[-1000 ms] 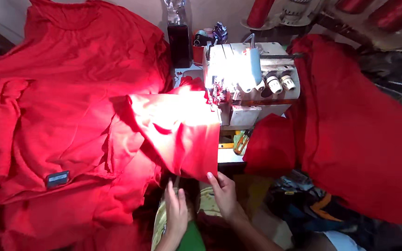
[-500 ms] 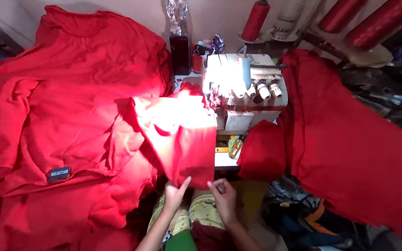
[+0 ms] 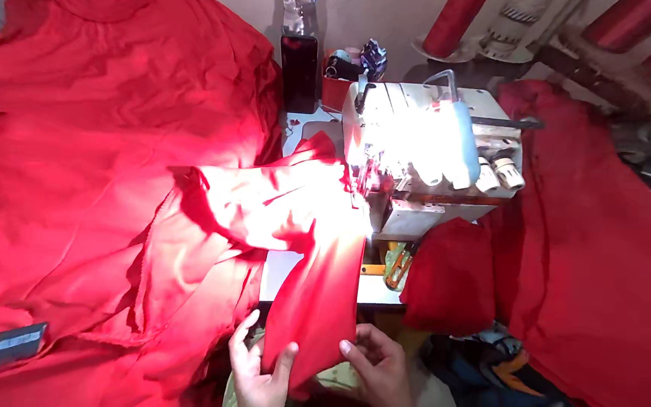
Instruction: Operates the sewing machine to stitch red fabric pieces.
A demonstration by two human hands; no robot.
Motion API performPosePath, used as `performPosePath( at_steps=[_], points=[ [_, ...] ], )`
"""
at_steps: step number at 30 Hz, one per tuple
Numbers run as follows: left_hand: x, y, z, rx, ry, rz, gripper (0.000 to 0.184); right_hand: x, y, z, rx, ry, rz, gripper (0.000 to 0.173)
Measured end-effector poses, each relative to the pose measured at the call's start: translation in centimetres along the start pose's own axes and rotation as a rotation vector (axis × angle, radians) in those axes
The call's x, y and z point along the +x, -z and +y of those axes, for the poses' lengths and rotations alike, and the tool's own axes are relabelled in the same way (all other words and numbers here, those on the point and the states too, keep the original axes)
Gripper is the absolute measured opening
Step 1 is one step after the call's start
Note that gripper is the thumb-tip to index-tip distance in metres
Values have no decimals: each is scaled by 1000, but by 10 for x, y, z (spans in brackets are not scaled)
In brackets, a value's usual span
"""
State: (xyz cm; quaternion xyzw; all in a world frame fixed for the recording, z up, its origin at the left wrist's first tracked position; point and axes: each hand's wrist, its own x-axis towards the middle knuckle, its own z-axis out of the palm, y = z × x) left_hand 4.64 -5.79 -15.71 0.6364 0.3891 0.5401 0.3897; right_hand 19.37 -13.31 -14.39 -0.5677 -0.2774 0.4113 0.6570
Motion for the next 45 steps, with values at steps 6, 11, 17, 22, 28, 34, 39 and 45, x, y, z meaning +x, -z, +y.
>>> performPosePath(
  at_steps=[6,11,17,22,28,34,39,45],
  points=[
    [16,5,13,51,-56,-73,76,5,3,-10,31,13,-9,20],
    [33,-14,9,242,-330,13,36,14,4,-14,68,28,-7,24],
    [77,-29,14,319,-434,4,17,30,0,-22,67,83,10,19],
    [116,-42,24,260,-352,-19,19,56,-7,-31,123,183,33,12],
    [166,-52,33,321,-181,-131,47,105,-14,-46,6,358,107,15],
    [225,-65,28,321,94,-282,49,143,-18,-51,-59,329,204,44],
    [247,-76,15,263,171,-206,56,133,-16,-54,-19,270,195,46],
    [159,-39,11,335,-179,84,84,103,-20,-62,-172,239,135,46]
  ],
)
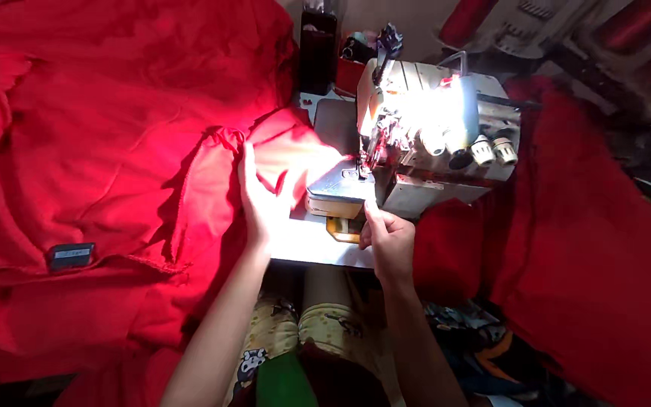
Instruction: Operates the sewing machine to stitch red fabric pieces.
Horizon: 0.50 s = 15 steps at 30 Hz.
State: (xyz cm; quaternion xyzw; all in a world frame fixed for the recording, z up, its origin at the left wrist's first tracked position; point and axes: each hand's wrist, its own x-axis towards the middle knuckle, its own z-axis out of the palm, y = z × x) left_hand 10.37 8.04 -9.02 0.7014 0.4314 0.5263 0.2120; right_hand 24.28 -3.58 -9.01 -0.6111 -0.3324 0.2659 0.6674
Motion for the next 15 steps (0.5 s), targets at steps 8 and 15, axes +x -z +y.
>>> performPosePath(
  at_steps=[8,15],
  points=[
    [-160,-6,25,-435,232,-3,91,-15,-16,26,-168,211,3,18],
    [-143,6,10,-244,-189,-18,28,1,23,31,-279,294,184,19]
  ],
)
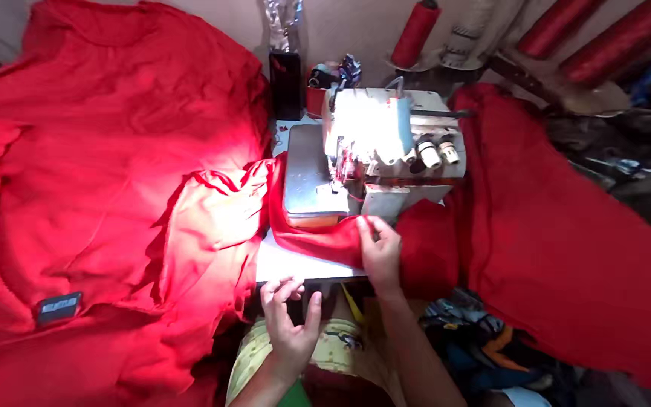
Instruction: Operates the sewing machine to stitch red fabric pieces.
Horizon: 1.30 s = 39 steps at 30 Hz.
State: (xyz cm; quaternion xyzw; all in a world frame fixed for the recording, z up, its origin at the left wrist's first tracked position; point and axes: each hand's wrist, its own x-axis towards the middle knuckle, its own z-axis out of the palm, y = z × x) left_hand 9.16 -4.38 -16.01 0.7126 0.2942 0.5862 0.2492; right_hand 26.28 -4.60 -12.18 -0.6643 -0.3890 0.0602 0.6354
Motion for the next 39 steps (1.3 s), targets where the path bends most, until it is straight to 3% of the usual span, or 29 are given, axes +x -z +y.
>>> performPosePath(
  at_steps=[1,4,5,9,11,13,16,20,23,27,34,36,39],
  points=[
    [16,1,3,53,-76,-27,19,-10,-2,-10,46,35,-27,18],
    [67,6,4,137,-195,-312,46,-40,-7,-33,249,189,-107,22],
    [79,5,0,105,-213,-366,45,-42,-6,-38,278,237,-102,24],
    [101,8,-1,77,-323,-404,31,-27,-5,-40,244,238,-2,23],
    [109,7,-6,173,-335,-378,26,-23,-7,-39,236,173,-49,21],
    [115,8,-12,276,-281,-358,23,-21,0,-41,331,16,-258,19],
    [108,14,-5,293,-102,-239,22,-18,13,-45,612,-222,-598,29],
    [72,42,26,7,193,-143,25,-21,13,-47,773,-229,-627,38],
    [46,51,41,-168,290,-249,29,-26,2,-51,751,-225,-582,39],
    [41,40,49,-22,320,-243,44,-33,-10,-59,666,-200,-518,40],
    [48,39,50,-55,358,-255,12,-29,-4,-61,612,-88,-500,43],
    [50,46,44,93,288,-214,10,-26,2,-57,471,30,-471,41],
    [58,58,32,488,44,-33,18,-21,11,-47,3,378,-300,25]
  ],
)
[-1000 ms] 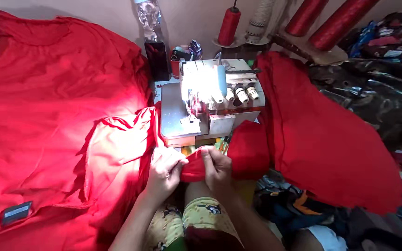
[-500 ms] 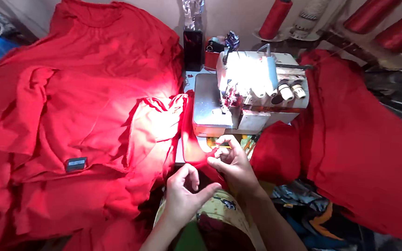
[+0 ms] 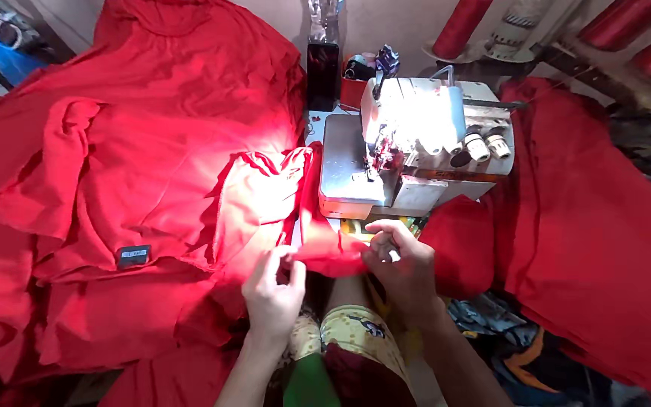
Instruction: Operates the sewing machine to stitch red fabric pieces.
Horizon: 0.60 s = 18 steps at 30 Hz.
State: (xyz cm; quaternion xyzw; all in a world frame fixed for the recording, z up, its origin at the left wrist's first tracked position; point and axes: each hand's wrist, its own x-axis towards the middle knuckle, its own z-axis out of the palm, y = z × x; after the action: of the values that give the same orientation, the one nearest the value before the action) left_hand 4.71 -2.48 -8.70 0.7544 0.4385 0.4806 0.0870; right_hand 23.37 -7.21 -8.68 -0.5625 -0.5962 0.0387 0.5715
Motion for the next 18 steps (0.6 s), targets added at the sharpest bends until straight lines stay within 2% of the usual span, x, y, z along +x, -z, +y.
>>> performPosePath(
  at_steps=[2,4,5,7,8,9,10,11,13,14,15,16,18],
  points=[
    [2,-2,-6,25,-27,53,19,0,-1,5,-179,57,60,15],
    [-1,-5,0,-275,146,-33,17,1,-4,5,-15,-98,59,15],
    [1,-2,6,-539,318,-125,15,4,-3,2,211,-274,22,14],
    [12,3,9,-1125,717,-307,27,17,3,-4,752,-697,-119,21],
    [17,1,4,-1372,859,-340,33,22,5,0,983,-843,-219,31],
    [20,-2,-1,-1503,919,-360,36,24,5,7,1191,-936,-297,38],
    [23,-6,-3,-1480,888,-353,37,26,1,13,1322,-1014,-318,42],
    [26,-12,-3,-1292,790,-315,35,28,-6,16,1343,-1062,-315,43],
    [27,-26,-17,-725,405,-225,11,25,-21,24,1193,-1054,-236,37],
    [26,-36,-29,-423,216,-188,13,21,-26,27,1038,-994,-171,27],
    [25,-44,-39,-205,111,-196,31,14,-26,29,865,-909,-121,17],
    [22,-51,-46,-71,72,-252,45,2,-22,30,724,-806,-91,22],
    [15,-61,-51,47,0,-268,53,-32,-8,28,526,-562,27,29]
  ],
)
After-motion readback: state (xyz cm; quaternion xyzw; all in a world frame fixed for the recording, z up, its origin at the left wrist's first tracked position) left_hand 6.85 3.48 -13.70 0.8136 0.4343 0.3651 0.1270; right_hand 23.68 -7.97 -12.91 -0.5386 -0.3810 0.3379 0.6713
